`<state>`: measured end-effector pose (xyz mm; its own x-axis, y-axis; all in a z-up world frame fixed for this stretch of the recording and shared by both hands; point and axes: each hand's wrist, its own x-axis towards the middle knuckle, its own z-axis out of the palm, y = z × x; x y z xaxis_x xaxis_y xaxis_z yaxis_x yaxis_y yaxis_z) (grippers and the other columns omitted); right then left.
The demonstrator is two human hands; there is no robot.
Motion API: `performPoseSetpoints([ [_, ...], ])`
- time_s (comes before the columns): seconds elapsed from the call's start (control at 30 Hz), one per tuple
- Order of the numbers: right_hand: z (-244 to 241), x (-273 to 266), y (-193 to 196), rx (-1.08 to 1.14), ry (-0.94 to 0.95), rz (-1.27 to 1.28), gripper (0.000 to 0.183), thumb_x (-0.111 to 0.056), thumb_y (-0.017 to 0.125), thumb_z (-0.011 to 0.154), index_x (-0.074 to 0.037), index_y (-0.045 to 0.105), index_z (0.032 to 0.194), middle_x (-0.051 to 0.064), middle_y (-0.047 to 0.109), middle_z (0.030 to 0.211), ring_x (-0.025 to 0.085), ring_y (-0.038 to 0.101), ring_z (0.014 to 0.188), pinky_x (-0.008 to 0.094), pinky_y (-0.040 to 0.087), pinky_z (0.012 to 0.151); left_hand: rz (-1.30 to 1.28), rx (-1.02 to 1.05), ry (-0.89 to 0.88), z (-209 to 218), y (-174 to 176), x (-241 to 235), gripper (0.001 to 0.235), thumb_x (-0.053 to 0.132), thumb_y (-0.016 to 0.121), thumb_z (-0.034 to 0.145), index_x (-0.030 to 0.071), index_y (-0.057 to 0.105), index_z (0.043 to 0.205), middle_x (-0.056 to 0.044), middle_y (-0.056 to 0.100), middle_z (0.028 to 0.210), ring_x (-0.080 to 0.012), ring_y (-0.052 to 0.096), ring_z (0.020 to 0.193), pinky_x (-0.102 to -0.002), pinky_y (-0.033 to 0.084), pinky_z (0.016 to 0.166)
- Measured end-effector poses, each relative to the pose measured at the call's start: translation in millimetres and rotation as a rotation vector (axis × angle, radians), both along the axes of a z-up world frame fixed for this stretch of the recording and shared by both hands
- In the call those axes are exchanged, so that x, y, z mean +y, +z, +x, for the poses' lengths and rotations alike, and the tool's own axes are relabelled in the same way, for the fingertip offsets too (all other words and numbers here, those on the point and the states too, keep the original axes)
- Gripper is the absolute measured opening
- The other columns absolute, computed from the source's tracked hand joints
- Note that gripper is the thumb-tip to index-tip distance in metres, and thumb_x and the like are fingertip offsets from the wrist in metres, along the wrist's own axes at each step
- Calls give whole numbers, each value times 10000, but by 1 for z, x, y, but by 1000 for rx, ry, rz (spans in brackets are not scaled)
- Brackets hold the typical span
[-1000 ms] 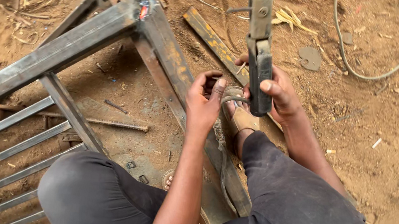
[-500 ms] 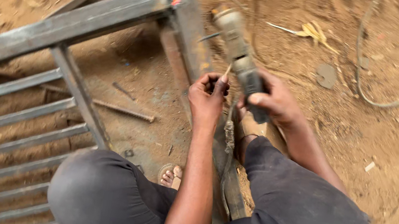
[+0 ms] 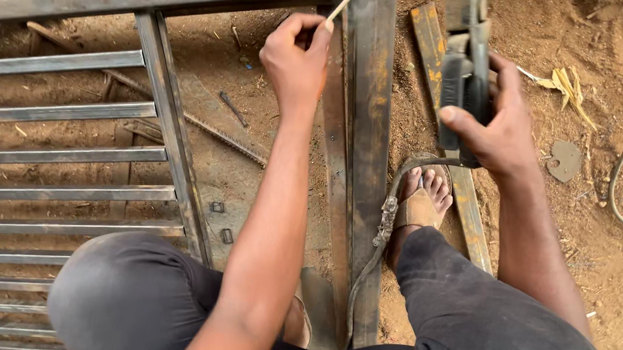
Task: The person welds metal bars onto a larger rectangular metal frame using a welding tool and welding rods.
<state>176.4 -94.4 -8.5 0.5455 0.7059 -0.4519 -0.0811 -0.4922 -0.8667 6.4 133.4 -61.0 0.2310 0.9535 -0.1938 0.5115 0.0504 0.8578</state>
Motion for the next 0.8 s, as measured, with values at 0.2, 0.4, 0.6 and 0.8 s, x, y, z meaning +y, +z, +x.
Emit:
performPoseSetpoints([
  [0.2, -9, 31, -12, -71, 62, 19, 1094, -563, 835, 786, -40, 333, 1606, 230, 658, 1307, 330, 703, 1219, 444, 604, 1030, 182, -60, -28, 14, -17, 9, 36, 76, 778, 842, 59, 751, 824, 2, 722, 697, -72, 655, 589, -254, 505, 552],
  [0.4, -11, 53, -14, -354, 123, 0, 972, -466, 867, 808, -26, 461, 1573, 190, 699, 1291, 280, 715, 1200, 414, 578, 1049, 280, 85, -75, 23, -12, 9, 121, 84, 780, 813, 61, 689, 737, -21, 692, 712, -112, 645, 593, -287, 520, 551],
  [0.6, -16, 65, -36, -400, 124, -58, 1046, -394, 894, 778, 11, 380, 1594, 178, 727, 1250, 225, 737, 1112, 377, 585, 1045, 206, 91, 0, 29, 2, 3, 133, 79, 775, 804, 55, 681, 712, -13, 699, 637, -108, 687, 569, -312, 565, 577],
  [0.8, -20, 68, -37, -560, 201, 71, 988, -286, 930, 828, 39, 411, 1604, 215, 721, 1305, 269, 743, 1152, 412, 582, 1054, 179, 125, -33, 33, 3, 3, 144, 90, 752, 845, 60, 681, 724, -16, 695, 611, -99, 679, 527, -290, 570, 546],
])
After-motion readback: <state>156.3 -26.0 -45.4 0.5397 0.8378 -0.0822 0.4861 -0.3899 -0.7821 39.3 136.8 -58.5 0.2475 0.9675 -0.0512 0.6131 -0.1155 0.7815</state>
